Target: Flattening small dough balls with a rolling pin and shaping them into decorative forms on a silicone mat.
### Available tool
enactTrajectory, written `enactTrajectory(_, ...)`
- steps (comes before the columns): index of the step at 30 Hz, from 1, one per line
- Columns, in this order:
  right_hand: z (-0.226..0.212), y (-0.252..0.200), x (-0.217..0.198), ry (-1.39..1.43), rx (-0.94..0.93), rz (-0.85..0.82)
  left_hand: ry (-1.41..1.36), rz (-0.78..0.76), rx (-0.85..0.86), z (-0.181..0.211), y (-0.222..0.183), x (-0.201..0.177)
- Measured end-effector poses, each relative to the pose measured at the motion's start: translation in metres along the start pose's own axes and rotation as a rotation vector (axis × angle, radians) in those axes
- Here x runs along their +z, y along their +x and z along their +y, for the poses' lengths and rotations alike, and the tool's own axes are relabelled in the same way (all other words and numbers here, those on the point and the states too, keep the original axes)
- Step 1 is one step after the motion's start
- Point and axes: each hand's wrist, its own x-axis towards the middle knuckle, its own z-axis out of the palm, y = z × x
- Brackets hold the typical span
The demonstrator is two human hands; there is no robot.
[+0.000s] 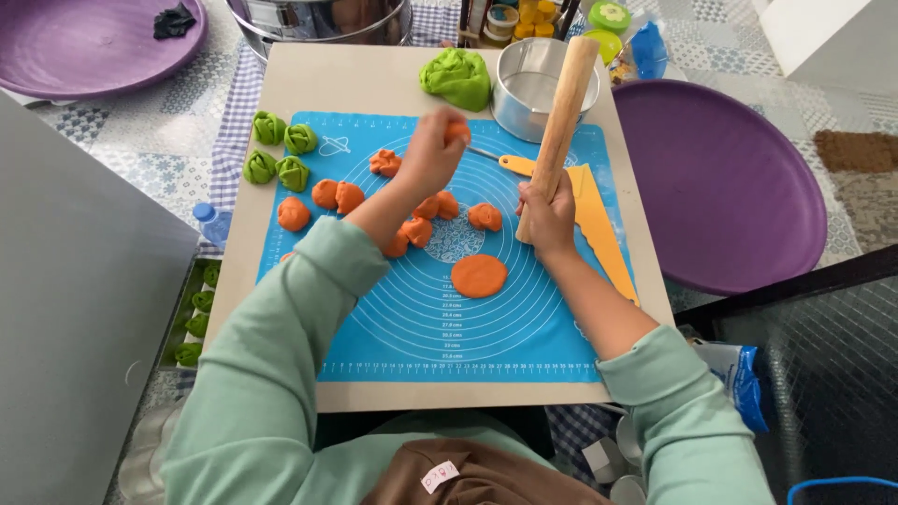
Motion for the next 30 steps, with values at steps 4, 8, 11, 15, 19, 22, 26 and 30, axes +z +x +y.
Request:
enactTrajectory(4, -0.004, 0.001, 0.000, 0.000, 0.006, 0.017, 0.040, -0.120, 0.043, 0.048, -0.016, -0.009)
enactTrajectory(8, 0.000, 0.001, -0.002, -0.057, 0.049, -0.014, 0.637, -0.316, -0.042, 0.052, -0.044, -0.009)
enactTrajectory(11, -0.002, 0.000, -0.002, -0.072, 0.060, -0.029, 0.825, -0.259, 0.062, 0.013, -0.075, -0.002)
enactTrajectory(15, -0.008, -0.001, 0.000, -0.126, 0.072, -0.041, 0.812, -0.296, 0.159, -0.012, -0.085, -0.010)
enactTrajectory(19, -0.004, 0.000, 0.000, -0.091, 0.051, -0.031, 0.765, -0.332, 0.252, -0.029, -0.081, -0.012)
enactTrajectory(22, -0.003, 0.002, -0.001, -0.091, 0.069, -0.044, 0.715, -0.346, 0.293, -0.009, -0.086, -0.024)
enactTrajectory(26, -0.007, -0.001, 0.000, -0.067, 0.057, -0.041, 0.583, -0.260, 0.311, 0.017, -0.091, -0.038)
enactTrajectory(30, -0.007, -0.001, -0.001, -0.055, 0.077, -0.027, 0.417, -0.164, 0.269, 0.033, -0.092, -0.048)
